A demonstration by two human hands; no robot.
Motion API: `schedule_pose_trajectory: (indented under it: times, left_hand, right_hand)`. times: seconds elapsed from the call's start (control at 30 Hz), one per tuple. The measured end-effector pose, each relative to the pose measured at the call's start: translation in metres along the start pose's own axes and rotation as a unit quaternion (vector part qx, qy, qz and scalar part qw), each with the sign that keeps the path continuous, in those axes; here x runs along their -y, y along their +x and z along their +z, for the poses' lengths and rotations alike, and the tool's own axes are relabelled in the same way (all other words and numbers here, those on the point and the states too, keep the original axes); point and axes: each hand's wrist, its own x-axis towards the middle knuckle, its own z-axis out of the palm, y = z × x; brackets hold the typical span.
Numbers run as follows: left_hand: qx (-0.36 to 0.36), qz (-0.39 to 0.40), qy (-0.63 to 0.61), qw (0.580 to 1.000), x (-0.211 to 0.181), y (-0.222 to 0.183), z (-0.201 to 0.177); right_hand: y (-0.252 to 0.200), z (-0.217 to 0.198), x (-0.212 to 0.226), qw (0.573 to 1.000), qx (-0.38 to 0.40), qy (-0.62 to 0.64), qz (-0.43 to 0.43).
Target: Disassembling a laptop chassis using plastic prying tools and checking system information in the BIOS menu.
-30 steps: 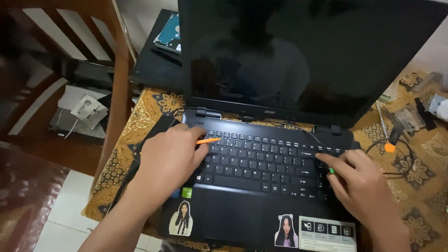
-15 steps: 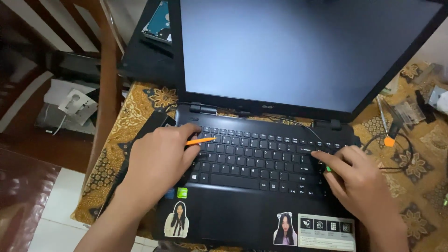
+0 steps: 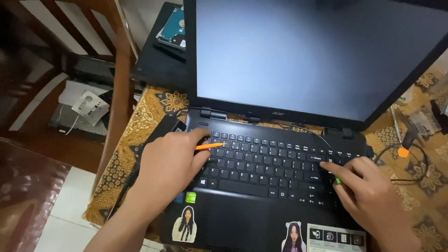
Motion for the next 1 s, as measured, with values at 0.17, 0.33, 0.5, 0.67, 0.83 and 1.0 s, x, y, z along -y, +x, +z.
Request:
schedule_pose_trajectory:
  times: [0.17, 0.33, 0.5, 0.67, 0.83, 1.0]
  left_hand:
    - [-0.019, -0.001, 0.004, 1.000, 0.003, 0.002, 0.007]
    - [-0.005, -0.002, 0.020, 1.000, 0.003, 0.001, 0.005]
    - [0.003, -0.011, 0.012, 1.000, 0.003, 0.001, 0.005]
    - [0.014, -0.012, -0.005, 1.000, 0.000, 0.000, -0.002]
    - [0.007, -0.001, -0.029, 1.000, 0.002, 0.000, -0.002]
    - [0.000, 0.010, -0.074, 0.997, 0.001, -0.001, -0.008]
  right_hand:
    - [-0.001, 0.003, -0.002, 1.000, -0.001, -0.003, 0.000]
    - [-0.001, 0.003, -0.002, 1.000, 0.007, -0.005, 0.009]
    - [-0.004, 0.009, -0.010, 1.000, 0.014, -0.017, 0.003]
    - [-0.005, 0.012, -0.014, 0.999, 0.033, -0.024, 0.008]
    - [-0.007, 0.012, -0.016, 0.999, 0.040, -0.019, 0.015]
    - [-0.019, 0.002, -0.031, 0.988, 0.110, 0.071, 0.083]
